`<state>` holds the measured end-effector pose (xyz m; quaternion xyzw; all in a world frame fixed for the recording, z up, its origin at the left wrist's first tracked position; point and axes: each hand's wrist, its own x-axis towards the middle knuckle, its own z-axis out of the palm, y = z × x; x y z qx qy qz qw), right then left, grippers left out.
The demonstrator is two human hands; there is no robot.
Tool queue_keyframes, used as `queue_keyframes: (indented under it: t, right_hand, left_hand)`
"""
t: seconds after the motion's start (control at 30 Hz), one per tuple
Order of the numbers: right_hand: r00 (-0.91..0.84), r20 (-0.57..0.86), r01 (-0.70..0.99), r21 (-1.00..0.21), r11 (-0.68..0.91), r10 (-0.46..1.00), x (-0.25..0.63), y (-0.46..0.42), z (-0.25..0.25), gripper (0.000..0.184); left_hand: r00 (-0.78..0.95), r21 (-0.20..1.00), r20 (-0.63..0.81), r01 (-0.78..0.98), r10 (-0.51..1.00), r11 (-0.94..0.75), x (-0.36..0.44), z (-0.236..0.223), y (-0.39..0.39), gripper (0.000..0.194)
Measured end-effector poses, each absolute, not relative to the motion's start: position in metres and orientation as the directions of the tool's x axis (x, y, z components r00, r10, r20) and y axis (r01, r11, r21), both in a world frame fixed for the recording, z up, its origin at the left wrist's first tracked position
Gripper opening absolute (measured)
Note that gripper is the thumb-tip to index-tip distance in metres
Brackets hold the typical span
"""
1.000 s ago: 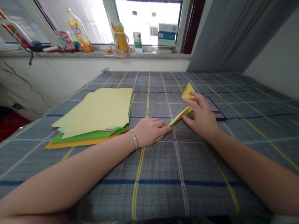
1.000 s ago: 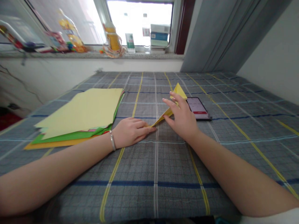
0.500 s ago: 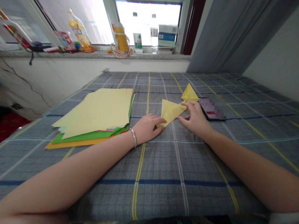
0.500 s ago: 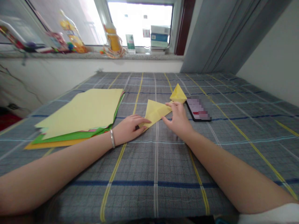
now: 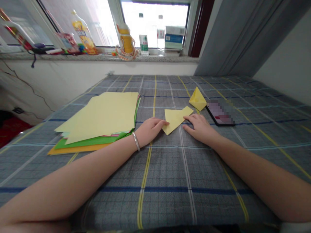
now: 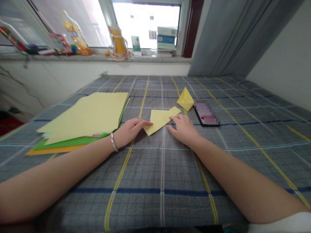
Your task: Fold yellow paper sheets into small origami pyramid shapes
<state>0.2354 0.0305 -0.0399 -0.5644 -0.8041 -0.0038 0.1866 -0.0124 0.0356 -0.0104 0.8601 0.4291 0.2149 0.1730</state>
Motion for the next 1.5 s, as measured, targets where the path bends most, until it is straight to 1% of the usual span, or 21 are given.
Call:
queue_keyframes:
  t: [0.1, 0.17, 0.23, 0.33, 0.4, 0.47, 0.5, 0.6, 0.67, 0.73, 0.77, 0.83, 0.9, 0.97, 1.03, 1.17, 1.27, 1.4, 1.5]
  right_hand:
    - [-0.338, 0.319, 0.868, -0.258, 0.424, 0.885, 0.236, 0.033, -0.043, 0.051]
    - [-0.368, 0.305, 0.831, -0.315, 0.458, 0.878, 0.236, 0.033, -0.043, 0.054]
    - [-0.42, 0.276, 0.788, -0.362, 0.498, 0.865, 0.234, 0.03, -0.04, 0.054]
    - [-0.52, 0.246, 0.714, -0.399, 0.575, 0.818, 0.231, 0.025, -0.035, 0.053]
    - [-0.579, 0.244, 0.671, -0.399, 0.624, 0.778, 0.229, 0.022, -0.032, 0.059]
    - [-0.62, 0.252, 0.645, -0.376, 0.665, 0.743, 0.228, 0.021, -0.032, 0.066]
    - [-0.63, 0.261, 0.639, -0.36, 0.68, 0.731, 0.227, 0.021, -0.032, 0.066]
    - [-0.637, 0.294, 0.633, -0.327, 0.701, 0.712, 0.227, 0.021, -0.032, 0.055]
    - [-0.636, 0.307, 0.636, -0.311, 0.706, 0.708, 0.226, 0.021, -0.032, 0.046]
    - [-0.635, 0.319, 0.644, -0.284, 0.711, 0.703, 0.226, 0.02, -0.029, 0.038]
    - [-0.636, 0.326, 0.647, -0.269, 0.714, 0.699, 0.226, 0.019, -0.028, 0.033]
    - [-0.639, 0.341, 0.651, -0.238, 0.721, 0.69, 0.225, 0.017, -0.025, 0.021]
    - [-0.646, 0.345, 0.653, -0.212, 0.727, 0.681, 0.223, 0.014, -0.023, 0.01]
    - [-0.655, 0.341, 0.653, -0.191, 0.732, 0.674, 0.221, 0.012, -0.021, 0.011]
    - [-0.671, 0.338, 0.643, -0.179, 0.745, 0.66, 0.221, 0.011, -0.019, 0.013]
    - [-0.697, 0.317, 0.622, -0.179, 0.762, 0.643, 0.224, 0.013, -0.018, 0.011]
    - [-0.683, 0.297, 0.646, -0.18, 0.741, 0.668, 0.228, 0.015, -0.018, 0.009]
    - [-0.649, 0.28, 0.693, -0.166, 0.702, 0.707, 0.226, 0.013, -0.018, 0.004]
    - [-0.615, 0.248, 0.742, -0.14, 0.656, 0.749, 0.222, 0.011, -0.018, 0.017]
  left_hand:
    - [0.572, 0.553, 0.161, 0.623, 0.804, -0.553, -0.013, -0.011, 0.036, 0.042]
    - [0.629, 0.546, 0.174, 0.579, 0.757, -0.606, -0.012, -0.012, 0.035, 0.036]
    - [0.693, 0.492, 0.224, 0.526, 0.685, -0.694, -0.009, -0.015, 0.034, 0.034]
    - [0.753, 0.373, 0.288, 0.481, 0.592, -0.793, -0.005, -0.018, 0.029, 0.035]
    - [0.755, 0.333, 0.306, 0.485, 0.58, -0.808, -0.003, -0.02, 0.025, 0.036]
    - [0.753, 0.331, 0.31, 0.487, 0.58, -0.808, -0.001, -0.02, 0.022, 0.037]
    - [0.755, 0.338, 0.31, 0.481, 0.578, -0.809, 0.0, -0.021, 0.022, 0.038]
    - [0.771, 0.352, 0.307, 0.453, 0.558, -0.819, 0.0, -0.022, 0.02, 0.038]
    - [0.783, 0.336, 0.307, 0.443, 0.541, -0.831, 0.0, -0.022, 0.018, 0.038]
    - [0.78, 0.268, 0.313, 0.476, 0.543, -0.838, 0.0, -0.02, 0.015, 0.038]
    - [0.775, 0.208, 0.316, 0.506, 0.547, -0.837, 0.0, -0.018, 0.012, 0.038]
    - [0.766, 0.049, 0.331, 0.569, 0.551, -0.821, 0.0, -0.013, 0.007, 0.037]
    - [0.781, -0.089, 0.342, 0.581, 0.523, -0.809, 0.001, -0.008, 0.003, 0.033]
    - [0.797, -0.151, 0.348, 0.567, 0.493, -0.81, 0.001, -0.006, 0.003, 0.03]
    - [0.816, -0.14, 0.343, 0.535, 0.466, -0.833, 0.0, -0.009, 0.007, 0.029]
    - [0.848, -0.019, 0.3, 0.463, 0.436, -0.886, -0.003, -0.019, 0.02, 0.029]
    - [0.865, 0.046, 0.266, 0.43, 0.426, -0.901, -0.005, -0.023, 0.025, 0.031]
    - [0.867, 0.081, 0.252, 0.424, 0.43, -0.902, -0.005, -0.023, 0.025, 0.029]
    - [0.869, 0.083, 0.246, 0.423, 0.43, -0.902, -0.004, -0.022, 0.025, 0.028]
